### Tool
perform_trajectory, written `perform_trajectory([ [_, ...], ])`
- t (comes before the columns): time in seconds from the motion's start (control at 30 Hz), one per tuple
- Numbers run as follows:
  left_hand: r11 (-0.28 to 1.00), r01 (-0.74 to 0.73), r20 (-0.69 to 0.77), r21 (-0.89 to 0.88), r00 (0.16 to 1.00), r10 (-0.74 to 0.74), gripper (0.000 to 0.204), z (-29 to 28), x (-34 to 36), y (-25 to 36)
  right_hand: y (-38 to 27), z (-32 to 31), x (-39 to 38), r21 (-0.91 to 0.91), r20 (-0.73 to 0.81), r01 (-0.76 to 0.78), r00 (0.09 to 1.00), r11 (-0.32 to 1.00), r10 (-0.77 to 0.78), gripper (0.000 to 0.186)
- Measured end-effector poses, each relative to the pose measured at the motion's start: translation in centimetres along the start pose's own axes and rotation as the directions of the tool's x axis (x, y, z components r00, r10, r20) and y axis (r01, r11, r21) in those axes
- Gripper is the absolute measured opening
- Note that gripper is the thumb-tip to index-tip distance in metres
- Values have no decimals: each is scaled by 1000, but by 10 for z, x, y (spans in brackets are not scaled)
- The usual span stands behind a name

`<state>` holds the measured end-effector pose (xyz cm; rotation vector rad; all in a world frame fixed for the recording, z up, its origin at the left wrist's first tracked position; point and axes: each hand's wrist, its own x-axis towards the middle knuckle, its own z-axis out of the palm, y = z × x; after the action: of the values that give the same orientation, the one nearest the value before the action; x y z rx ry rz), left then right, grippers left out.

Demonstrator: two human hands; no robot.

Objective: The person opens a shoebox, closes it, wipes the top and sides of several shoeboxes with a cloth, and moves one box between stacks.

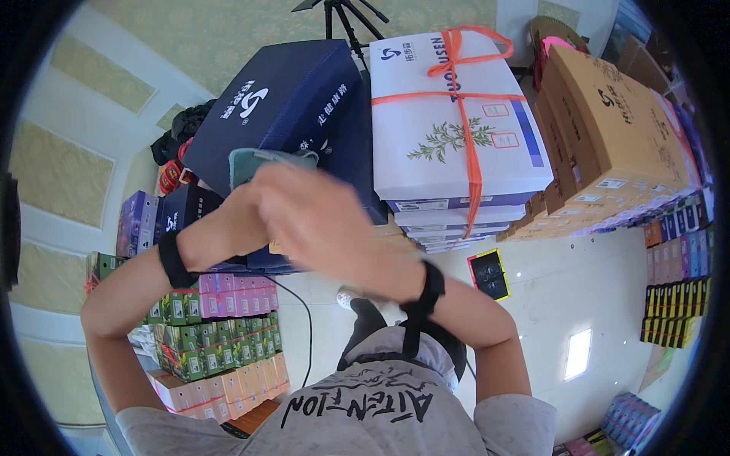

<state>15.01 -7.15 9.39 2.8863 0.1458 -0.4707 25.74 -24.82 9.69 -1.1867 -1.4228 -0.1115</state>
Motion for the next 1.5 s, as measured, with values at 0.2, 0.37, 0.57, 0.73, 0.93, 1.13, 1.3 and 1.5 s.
perform_trajectory([
  [0.2,884,-101,-230,456,946,227,39,22,-31,14,50,-3,36,147,-74,-265,958,953,278,27],
  [0.37,943,-19,-225,332,969,99,41,33,-66,13,63,36,41,-35,6,-1,1000,999,1,33],
  [0.57,972,42,-378,230,924,49,46,49,-98,-18,59,51,44,-299,56,38,998,953,-22,31],
  [0.73,682,666,-13,-302,713,-701,43,59,-131,-75,60,47,42,-310,68,-29,996,950,52,25],
  [0.93,-360,-332,94,-872,607,-789,48,98,-132,-149,55,56,42,-344,25,16,1000,939,-8,27],
  [1.13,-267,-582,-186,-768,602,-777,56,87,-91,-171,51,51,40,-425,76,41,997,904,-10,26],
  [1.3,-245,-722,-197,-647,469,-861,57,72,-29,-208,49,56,43,-394,84,40,996,918,-7,24],
  [1.5,-96,-614,-266,-783,471,-841,57,59,-10,-184,42,51,39,-376,87,-16,995,927,52,23],
])
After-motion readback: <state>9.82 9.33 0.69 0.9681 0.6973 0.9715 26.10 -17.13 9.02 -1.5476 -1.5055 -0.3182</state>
